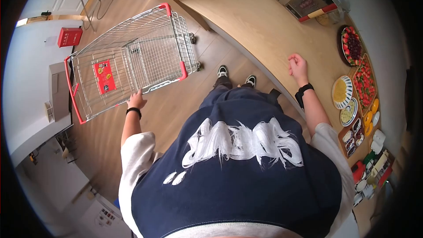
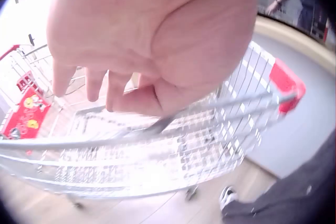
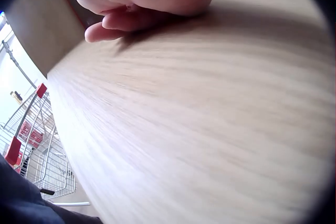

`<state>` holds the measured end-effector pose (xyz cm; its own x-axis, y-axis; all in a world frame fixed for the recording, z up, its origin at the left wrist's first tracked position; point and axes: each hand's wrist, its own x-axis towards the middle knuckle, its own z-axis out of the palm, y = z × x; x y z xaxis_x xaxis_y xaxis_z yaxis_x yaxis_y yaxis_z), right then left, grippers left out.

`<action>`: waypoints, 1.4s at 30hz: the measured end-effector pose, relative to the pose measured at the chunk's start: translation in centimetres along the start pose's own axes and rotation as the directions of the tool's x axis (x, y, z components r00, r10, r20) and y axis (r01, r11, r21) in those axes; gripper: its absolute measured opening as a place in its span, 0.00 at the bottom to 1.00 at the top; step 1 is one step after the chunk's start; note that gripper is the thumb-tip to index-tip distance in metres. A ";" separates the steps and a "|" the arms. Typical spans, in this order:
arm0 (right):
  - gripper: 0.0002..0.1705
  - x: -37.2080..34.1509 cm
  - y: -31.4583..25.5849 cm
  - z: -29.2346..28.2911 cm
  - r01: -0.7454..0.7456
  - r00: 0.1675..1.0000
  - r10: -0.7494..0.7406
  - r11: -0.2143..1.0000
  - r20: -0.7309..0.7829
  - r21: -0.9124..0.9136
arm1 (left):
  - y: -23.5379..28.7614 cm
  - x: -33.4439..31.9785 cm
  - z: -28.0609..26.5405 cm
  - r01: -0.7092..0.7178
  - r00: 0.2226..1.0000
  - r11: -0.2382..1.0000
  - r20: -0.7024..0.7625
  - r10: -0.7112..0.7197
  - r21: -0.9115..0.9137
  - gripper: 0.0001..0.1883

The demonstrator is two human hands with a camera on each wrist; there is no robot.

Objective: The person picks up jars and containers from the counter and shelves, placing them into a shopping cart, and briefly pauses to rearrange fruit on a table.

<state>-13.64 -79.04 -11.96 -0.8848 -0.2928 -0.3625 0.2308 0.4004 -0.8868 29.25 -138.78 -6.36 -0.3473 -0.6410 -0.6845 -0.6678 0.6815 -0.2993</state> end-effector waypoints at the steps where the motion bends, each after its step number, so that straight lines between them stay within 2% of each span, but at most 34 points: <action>1: 0.07 0.1 0.0 0.0 -0.001 1.000 0.001 1.000 -0.001 -0.003 | -0.7 0.4 0.7 -0.060 0.994 0.998 -0.085 0.061 0.021 0.27; 2: 0.07 0.1 -0.1 0.0 0.002 1.000 -0.002 1.000 -0.011 -0.007 | -1.1 1.0 0.6 -0.119 0.978 0.992 -0.170 0.125 0.045 0.29; 6: 0.08 0.3 -0.4 -0.1 -0.012 1.000 0.012 1.000 -0.004 -0.029 | -0.9 2.3 0.6 -0.203 0.962 0.979 -0.187 0.200 0.002 0.32; 8: 0.08 0.3 -0.2 0.1 -0.021 1.000 0.021 1.000 -0.005 -0.018 | -0.5 2.3 0.3 -0.227 0.944 0.970 -0.226 0.242 0.092 0.34; 11: 0.07 -0.1 0.1 0.2 -0.033 0.999 0.034 0.999 -0.024 0.014 | 0.5 1.7 -0.3 -0.230 0.949 0.967 -0.196 0.248 0.109 0.34; 13: 0.08 0.0 0.0 0.5 0.052 0.997 -0.052 0.999 -0.055 -0.004 | 1.2 0.8 -1.0 -0.260 0.951 0.958 -0.136 0.276 0.123 0.34; 14: 0.08 0.0 -0.1 0.6 0.045 0.997 -0.045 0.999 -0.064 0.006 | 1.5 0.7 -1.0 -0.277 0.947 0.951 -0.132 0.294 0.137 0.35; 18: 0.08 0.0 0.3 0.7 0.061 0.994 -0.065 0.997 -0.084 -0.047 | 3.5 -0.1 -0.3 -0.287 0.951 0.944 -0.069 0.301 0.161 0.37; 20: 0.07 -0.1 0.7 0.5 0.082 0.994 -0.087 0.994 -0.074 -0.067 | 5.2 -1.5 0.4 -0.275 0.949 0.957 -0.134 0.286 0.096 0.37; 22: 0.07 0.1 0.9 0.7 0.077 0.990 -0.089 0.991 -0.109 -0.107 | 6.9 -1.9 1.3 -0.236 0.954 0.966 -0.164 0.252 0.109 0.37; 25: 0.07 0.2 1.0 0.7 0.082 0.990 -0.088 0.995 -0.112 -0.055 | 9.7 -3.3 2.1 -0.213 0.939 0.975 -0.265 0.221 0.058 0.38; 27: 0.08 0.0 0.8 0.6 0.087 0.988 -0.098 0.992 -0.123 -0.088 | 11.8 -4.1 2.4 -0.193 0.926 0.980 -0.319 0.200 0.053 0.37; 29: 0.08 -0.3 0.5 0.5 0.091 0.982 -0.108 0.990 -0.157 -0.112 | 13.6 -4.8 2.8 -0.189 0.939 0.981 -0.298 0.170 -0.035 0.39; 31: 0.07 -0.3 0.4 0.7 0.122 0.985 -0.140 0.977 -0.100 -0.174 | 15.3 -5.5 3.3 -0.201 0.914 0.979 -0.365 0.177 -0.028 0.38; 35: 0.08 0.0 1.3 0.9 0.196 0.966 -0.229 0.952 -0.121 -0.236 | 17.7 -6.4 3.1 -0.240 0.930 0.968 -0.300 0.211 -0.065 0.39; 37: 0.07 -0.1 1.6 1.1 0.251 0.938 -0.301 0.933 -0.173 -0.259 | 19.2 -7.4 2.5 -0.203 0.946 0.977 -0.274 0.176 -0.071 0.39; 41: 0.07 -0.9 -0.2 0.6 0.212 0.940 -0.283 0.922 -0.191 -0.325 | 21.1 -7.5 2.1 -0.196 0.957 0.975 -0.236 0.168 -0.103 0.39; 42: 0.08 -1.2 -0.7 0.6 0.205 0.944 -0.278 0.917 -0.179 -0.341 | 21.2 -7.2 2.1 -0.225 0.957 0.970 -0.210 0.202 -0.094 0.39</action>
<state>-12.47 -79.47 -11.11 -0.9717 -0.2318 -0.0446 -0.1077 0.6035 -0.7901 18.95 -119.04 -9.16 -0.6050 -0.5499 -0.5759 -0.6314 0.7719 -0.0738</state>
